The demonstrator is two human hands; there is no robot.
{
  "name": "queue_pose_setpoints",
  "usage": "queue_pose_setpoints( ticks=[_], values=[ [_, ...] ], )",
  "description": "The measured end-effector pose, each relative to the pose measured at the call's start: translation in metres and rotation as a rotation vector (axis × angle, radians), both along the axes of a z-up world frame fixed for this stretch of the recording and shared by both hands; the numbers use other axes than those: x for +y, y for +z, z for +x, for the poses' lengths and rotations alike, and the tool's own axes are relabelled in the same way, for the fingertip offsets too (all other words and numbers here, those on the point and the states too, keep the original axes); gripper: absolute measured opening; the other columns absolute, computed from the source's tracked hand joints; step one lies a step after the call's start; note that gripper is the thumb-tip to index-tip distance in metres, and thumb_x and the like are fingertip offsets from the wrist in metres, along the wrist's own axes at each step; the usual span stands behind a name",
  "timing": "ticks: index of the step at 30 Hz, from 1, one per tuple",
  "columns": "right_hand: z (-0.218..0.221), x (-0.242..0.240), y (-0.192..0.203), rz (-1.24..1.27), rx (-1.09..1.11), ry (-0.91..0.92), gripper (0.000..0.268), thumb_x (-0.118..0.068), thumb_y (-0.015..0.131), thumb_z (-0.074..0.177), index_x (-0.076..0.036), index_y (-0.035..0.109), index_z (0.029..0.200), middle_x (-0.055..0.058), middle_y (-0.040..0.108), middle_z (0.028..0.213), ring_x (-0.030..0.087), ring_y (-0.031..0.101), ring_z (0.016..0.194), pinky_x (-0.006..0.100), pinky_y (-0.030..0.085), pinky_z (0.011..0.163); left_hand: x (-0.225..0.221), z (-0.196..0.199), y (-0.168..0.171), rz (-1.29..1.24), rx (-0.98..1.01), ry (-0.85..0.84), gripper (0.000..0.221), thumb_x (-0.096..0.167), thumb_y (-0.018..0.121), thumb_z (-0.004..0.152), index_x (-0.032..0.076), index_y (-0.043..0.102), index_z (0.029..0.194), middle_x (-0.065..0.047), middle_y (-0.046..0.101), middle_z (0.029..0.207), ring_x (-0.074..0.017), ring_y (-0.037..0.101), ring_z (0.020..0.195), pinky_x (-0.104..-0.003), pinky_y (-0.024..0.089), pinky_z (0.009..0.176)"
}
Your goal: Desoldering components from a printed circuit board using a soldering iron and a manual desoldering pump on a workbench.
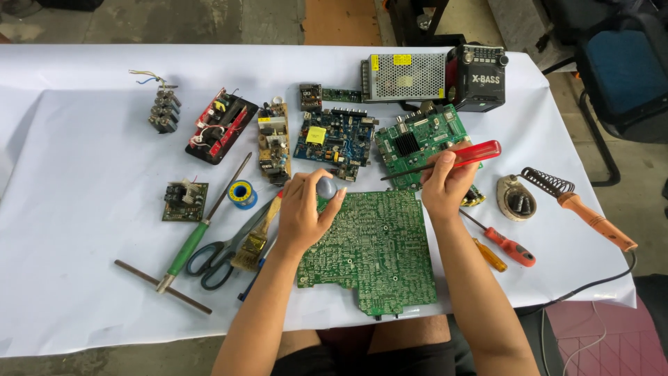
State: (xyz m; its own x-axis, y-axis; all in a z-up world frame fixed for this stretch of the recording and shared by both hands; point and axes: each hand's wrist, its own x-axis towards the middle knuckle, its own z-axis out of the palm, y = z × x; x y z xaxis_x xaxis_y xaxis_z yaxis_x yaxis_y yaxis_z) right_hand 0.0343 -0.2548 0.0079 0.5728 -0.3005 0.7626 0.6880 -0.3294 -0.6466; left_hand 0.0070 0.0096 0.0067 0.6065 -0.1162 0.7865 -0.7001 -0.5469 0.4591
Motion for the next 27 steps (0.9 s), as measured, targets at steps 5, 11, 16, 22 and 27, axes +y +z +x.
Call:
queue_pose_setpoints(
  ticks=[5, 11, 16, 22, 27],
  values=[
    [-0.020, -0.007, 0.024, -0.057, -0.038, 0.094, 0.030, -0.027, 0.046, 0.111, 0.001, 0.040, 0.118, 0.015, 0.065, 0.076, 0.022, 0.066, 0.052, 0.030, 0.056, 0.053, 0.013, -0.013, 0.015, -0.200, 0.211, -0.069, 0.016, 0.024, 0.065, 0.092, 0.009, 0.061, 0.093, -0.015, 0.067, 0.080, -0.0316, 0.064, 0.078, -0.041, 0.051, 0.073],
    [-0.094, -0.028, 0.010, -0.238, 0.028, 0.138, 0.021, -0.018, 0.051, 0.108, 0.002, 0.047, 0.113, 0.019, 0.068, 0.082, 0.032, 0.075, 0.062, 0.040, 0.062, 0.061, 0.037, -0.072, 0.012, -0.013, 0.641, 0.196, 0.015, 0.021, 0.066, 0.079, 0.008, 0.068, 0.085, -0.019, 0.066, 0.076, -0.0377, 0.067, 0.069, -0.044, 0.054, 0.064],
    [-0.163, -0.043, 0.001, -0.544, 0.264, 0.199, 0.022, -0.003, 0.052, 0.103, -0.016, 0.045, 0.119, 0.015, 0.071, 0.115, 0.025, 0.078, 0.104, 0.034, 0.065, 0.084, 0.053, -0.102, -0.017, 0.206, 0.893, 0.306, 0.036, 0.043, 0.060, 0.093, 0.007, 0.061, 0.094, -0.012, 0.066, 0.086, -0.0339, 0.067, 0.081, -0.050, 0.052, 0.072],
    [-0.192, -0.058, -0.011, -0.702, 0.355, 0.192, 0.019, 0.004, 0.061, 0.093, -0.012, 0.056, 0.103, 0.020, 0.059, 0.132, 0.035, 0.063, 0.132, 0.041, 0.052, 0.100, 0.056, -0.113, -0.018, 0.151, 0.902, 0.289, 0.044, 0.054, 0.064, 0.090, 0.010, 0.063, 0.087, -0.009, 0.074, 0.070, -0.0353, 0.072, 0.070, -0.047, 0.053, 0.071],
    [-0.185, -0.055, -0.011, -0.771, 0.392, 0.254, 0.016, 0.001, 0.064, 0.093, -0.010, 0.057, 0.101, 0.021, 0.056, 0.145, 0.039, 0.048, 0.146, 0.048, 0.044, 0.115, 0.055, -0.108, -0.028, 0.148, 0.964, 0.305, 0.041, 0.053, 0.067, 0.090, 0.013, 0.059, 0.088, -0.007, 0.070, 0.074, -0.0324, 0.067, 0.071, -0.045, 0.050, 0.071]
  ],
)
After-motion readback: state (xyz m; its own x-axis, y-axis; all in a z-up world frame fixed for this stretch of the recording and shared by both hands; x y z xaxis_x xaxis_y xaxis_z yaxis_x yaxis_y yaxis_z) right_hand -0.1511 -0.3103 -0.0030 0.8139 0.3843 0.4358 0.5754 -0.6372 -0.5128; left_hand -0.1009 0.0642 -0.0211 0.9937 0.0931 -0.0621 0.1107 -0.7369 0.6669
